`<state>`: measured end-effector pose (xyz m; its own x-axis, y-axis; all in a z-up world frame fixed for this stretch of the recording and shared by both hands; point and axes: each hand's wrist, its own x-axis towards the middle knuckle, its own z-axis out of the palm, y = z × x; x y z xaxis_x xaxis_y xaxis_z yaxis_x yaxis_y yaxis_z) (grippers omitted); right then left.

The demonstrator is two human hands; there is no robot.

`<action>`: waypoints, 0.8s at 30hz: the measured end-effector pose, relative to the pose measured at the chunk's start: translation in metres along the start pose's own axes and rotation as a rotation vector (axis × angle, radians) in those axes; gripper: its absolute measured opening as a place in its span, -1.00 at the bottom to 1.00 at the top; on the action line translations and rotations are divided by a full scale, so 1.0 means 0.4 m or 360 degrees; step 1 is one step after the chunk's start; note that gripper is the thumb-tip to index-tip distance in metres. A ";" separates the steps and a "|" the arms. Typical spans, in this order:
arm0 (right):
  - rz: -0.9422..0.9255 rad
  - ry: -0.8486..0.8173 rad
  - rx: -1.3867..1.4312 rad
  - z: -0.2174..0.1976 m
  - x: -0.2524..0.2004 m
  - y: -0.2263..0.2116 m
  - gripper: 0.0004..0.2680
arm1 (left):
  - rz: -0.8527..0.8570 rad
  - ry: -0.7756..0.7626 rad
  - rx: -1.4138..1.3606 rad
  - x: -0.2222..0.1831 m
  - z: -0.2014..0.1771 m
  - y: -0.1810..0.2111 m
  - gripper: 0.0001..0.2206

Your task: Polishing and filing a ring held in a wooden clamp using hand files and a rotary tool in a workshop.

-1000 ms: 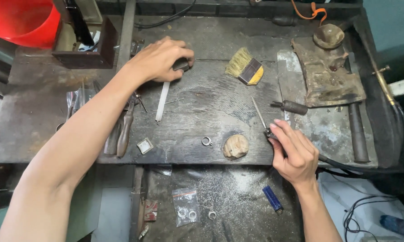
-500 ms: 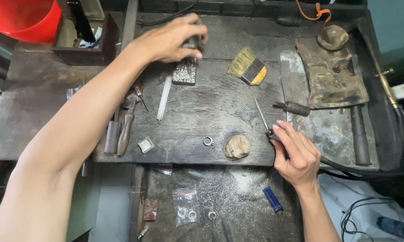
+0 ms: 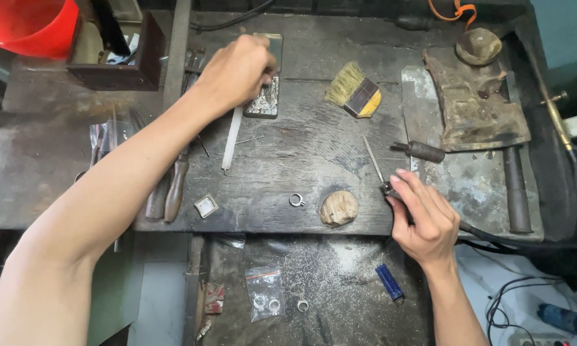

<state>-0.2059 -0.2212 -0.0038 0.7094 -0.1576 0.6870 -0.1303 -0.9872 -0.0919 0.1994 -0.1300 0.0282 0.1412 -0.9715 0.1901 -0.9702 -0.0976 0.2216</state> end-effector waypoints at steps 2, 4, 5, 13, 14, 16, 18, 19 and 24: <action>-0.0010 0.0006 0.0000 0.001 0.003 0.000 -0.86 | 0.0006 -0.0017 0.0029 0.000 0.018 -0.008 -0.92; -0.0011 0.0004 -0.0006 -0.002 0.004 -0.003 -0.86 | 0.0020 -0.0041 0.0047 0.000 0.031 -0.008 -0.97; -0.0008 0.0005 0.0006 -0.003 0.006 -0.005 -0.87 | 0.0057 -0.0026 0.0033 0.000 0.030 -0.008 -0.98; 0.0023 -0.0010 0.0017 0.004 -0.006 0.002 -0.85 | 0.0009 -0.0186 0.0090 -0.010 0.008 -0.023 -0.97; 0.0017 -0.0011 0.0018 0.005 -0.008 0.004 -0.84 | 0.0040 -0.0136 0.0112 -0.014 0.003 -0.019 -0.94; 0.0005 -0.0013 0.0022 0.006 -0.007 0.004 -0.83 | 0.0066 -0.0083 0.0135 -0.020 -0.009 -0.005 -0.88; 0.0007 -0.0015 0.0004 0.001 -0.002 0.000 -0.86 | 0.0028 -0.0259 0.0068 -0.021 -0.019 0.020 -0.39; 0.0005 -0.0017 0.0004 0.003 -0.003 0.001 -0.86 | 0.0026 -0.0257 0.0066 -0.021 -0.021 0.022 -0.39; 0.0007 -0.0013 0.0012 0.007 -0.009 0.005 -0.85 | 0.0015 -0.0079 0.0099 -0.021 -0.013 0.003 -0.51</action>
<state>-0.2067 -0.2227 -0.0084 0.7145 -0.1618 0.6807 -0.1280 -0.9867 -0.1002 0.1980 -0.1207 0.0321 0.1234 -0.9818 0.1442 -0.9820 -0.0999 0.1601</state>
